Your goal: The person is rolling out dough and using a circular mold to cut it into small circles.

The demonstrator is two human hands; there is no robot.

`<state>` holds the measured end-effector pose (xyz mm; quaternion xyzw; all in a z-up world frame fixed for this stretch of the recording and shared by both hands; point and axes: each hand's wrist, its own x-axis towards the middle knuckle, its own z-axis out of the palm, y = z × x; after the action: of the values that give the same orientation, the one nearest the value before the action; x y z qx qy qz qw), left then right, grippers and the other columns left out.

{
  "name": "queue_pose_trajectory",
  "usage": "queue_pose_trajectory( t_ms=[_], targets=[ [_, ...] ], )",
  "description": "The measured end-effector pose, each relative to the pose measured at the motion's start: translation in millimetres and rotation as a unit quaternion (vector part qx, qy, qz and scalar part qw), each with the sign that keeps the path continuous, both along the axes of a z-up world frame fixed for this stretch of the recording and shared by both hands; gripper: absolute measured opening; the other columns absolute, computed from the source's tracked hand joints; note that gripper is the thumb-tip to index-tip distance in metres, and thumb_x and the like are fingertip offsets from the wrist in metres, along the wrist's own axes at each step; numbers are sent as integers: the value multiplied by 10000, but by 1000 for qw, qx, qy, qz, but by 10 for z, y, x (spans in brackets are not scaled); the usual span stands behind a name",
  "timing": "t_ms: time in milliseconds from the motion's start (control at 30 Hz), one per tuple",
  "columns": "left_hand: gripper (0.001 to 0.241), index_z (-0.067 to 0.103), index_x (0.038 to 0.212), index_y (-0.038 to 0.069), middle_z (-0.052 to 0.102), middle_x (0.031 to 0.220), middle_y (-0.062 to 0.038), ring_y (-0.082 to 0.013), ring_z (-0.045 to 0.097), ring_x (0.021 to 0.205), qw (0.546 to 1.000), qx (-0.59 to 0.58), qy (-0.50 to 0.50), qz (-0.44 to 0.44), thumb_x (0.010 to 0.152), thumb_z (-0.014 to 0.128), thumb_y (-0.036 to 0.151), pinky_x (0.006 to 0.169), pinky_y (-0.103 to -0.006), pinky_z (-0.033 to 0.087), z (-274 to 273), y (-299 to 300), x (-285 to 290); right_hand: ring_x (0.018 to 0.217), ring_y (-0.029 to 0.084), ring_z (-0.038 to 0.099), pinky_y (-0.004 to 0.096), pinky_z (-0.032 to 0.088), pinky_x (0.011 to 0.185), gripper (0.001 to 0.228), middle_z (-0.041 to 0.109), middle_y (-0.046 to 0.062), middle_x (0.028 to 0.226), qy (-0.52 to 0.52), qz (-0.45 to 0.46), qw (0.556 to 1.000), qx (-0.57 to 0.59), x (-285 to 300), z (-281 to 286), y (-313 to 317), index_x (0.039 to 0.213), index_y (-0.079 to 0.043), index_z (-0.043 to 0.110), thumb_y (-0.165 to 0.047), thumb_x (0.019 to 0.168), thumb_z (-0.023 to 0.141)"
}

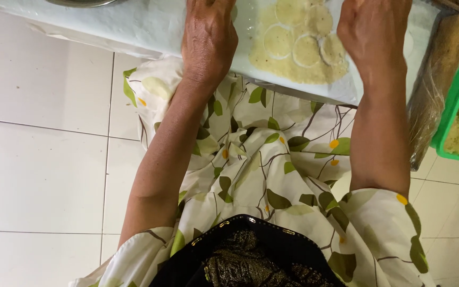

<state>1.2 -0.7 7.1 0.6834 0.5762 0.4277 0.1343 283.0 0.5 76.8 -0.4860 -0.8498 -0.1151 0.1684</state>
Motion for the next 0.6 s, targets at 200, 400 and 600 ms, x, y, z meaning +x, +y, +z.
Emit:
queue_pose_trajectory(
  t_ms=[200,400,600],
  targets=[
    [403,699,1118,40,672,1065,-191,-363,634,878,1000,-14,12,-6,772,570,-122,738,-487,547,-29,9,3,1413,384,488,530,391,1148,547,467,186,1640,52,10,991,-127,-410,165,-275,1192,-73,891,226,817,629],
    [336,694,1071,47,681,1039,-185,-373,623,850,1000,4,5,0,785,581,-88,708,-502,521,-42,-2,3,1256,325,461,459,400,970,561,543,130,1359,48,29,993,-105,-543,145,-354,1146,-72,862,213,723,628],
    [367,696,1120,60,684,1076,-177,-371,636,890,1000,-1,-4,0,810,557,-80,759,-490,537,-33,-4,4,1223,278,461,408,365,987,621,577,95,1361,43,46,993,-97,-615,144,-359,1160,-74,877,245,698,611]
  ],
)
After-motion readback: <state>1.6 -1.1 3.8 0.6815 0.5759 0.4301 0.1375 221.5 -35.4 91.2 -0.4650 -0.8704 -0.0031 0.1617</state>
